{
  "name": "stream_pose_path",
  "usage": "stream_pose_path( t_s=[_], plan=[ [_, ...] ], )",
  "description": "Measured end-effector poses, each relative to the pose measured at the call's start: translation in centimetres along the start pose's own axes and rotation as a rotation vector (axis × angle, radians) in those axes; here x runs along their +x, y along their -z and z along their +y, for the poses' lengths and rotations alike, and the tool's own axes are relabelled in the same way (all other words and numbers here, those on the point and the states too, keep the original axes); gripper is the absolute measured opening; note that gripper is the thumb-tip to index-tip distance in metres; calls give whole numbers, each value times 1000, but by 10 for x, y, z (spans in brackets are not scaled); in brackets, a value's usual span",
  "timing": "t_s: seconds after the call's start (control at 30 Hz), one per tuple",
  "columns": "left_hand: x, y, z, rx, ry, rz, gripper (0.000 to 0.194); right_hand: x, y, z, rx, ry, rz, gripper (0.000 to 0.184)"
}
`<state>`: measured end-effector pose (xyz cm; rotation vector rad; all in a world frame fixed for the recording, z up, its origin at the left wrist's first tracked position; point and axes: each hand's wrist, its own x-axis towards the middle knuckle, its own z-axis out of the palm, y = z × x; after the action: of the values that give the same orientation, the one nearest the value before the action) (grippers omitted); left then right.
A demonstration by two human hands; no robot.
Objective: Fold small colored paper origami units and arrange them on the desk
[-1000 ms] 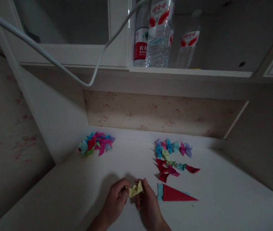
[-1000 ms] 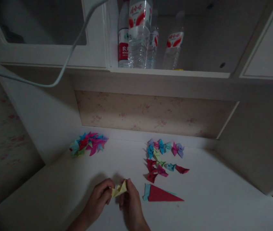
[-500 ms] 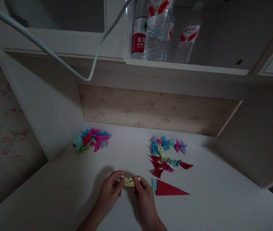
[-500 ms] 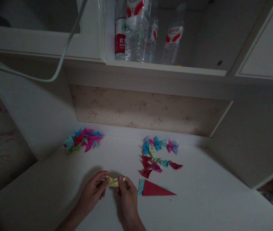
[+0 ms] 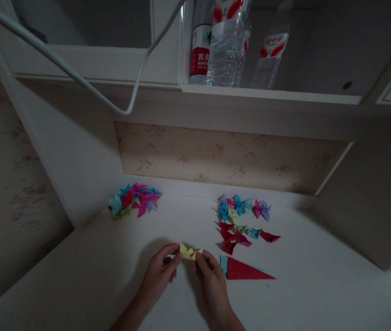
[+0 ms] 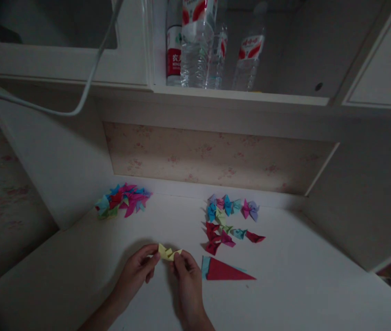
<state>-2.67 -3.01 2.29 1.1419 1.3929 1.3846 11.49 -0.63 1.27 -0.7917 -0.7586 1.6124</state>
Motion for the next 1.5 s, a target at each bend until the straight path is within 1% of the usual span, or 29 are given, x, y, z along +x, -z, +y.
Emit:
stream_pose_path(
  t_s=[0.1, 0.23, 0.43, 0.5, 0.6, 0.77, 0.87, 1.0, 1.07, 1.2, 1.4, 1.5],
  plan=[
    [0, -2, -1, 38, 31, -68, 45, 1, 3, 0, -2, 9, 60, 25],
    [-1, -3, 0, 68, 42, -54, 47, 3, 4, 0, 15, 10, 114, 28],
    [-1, -1, 1, 40, 42, -22, 49, 4, 6, 5, -56, 24, 50, 30],
    [-2, 0, 3, 42, 41, -21, 49, 4, 7, 6, -72, 29, 55, 30],
    [-2, 0, 5, 64, 49, -12, 50, 3, 6, 3, -70, 13, 54, 32],
    [-1, 3, 5, 92, 43, 5, 50, -3, -3, -5, -86, -16, 2, 36],
    [1, 6, 4, 85, 49, 11, 50, -6, -6, -6, -44, -55, -6, 38],
    [1, 6, 6, 97, 50, 86, 51, -7, -9, -4, 36, -106, -10, 30],
    [1, 5, 8, 107, 46, 110, 53, -6, -8, -3, 25, -108, -24, 29],
    [0, 5, 10, 120, 46, 111, 55, -5, -6, 0, -46, -85, -34, 33],
    [0, 4, 12, 114, 63, 126, 58, -6, -6, 3, 9, -94, -26, 35],
    [0, 3, 11, 81, 87, 125, 58, -6, -5, 5, -13, -97, -45, 35]
  ],
)
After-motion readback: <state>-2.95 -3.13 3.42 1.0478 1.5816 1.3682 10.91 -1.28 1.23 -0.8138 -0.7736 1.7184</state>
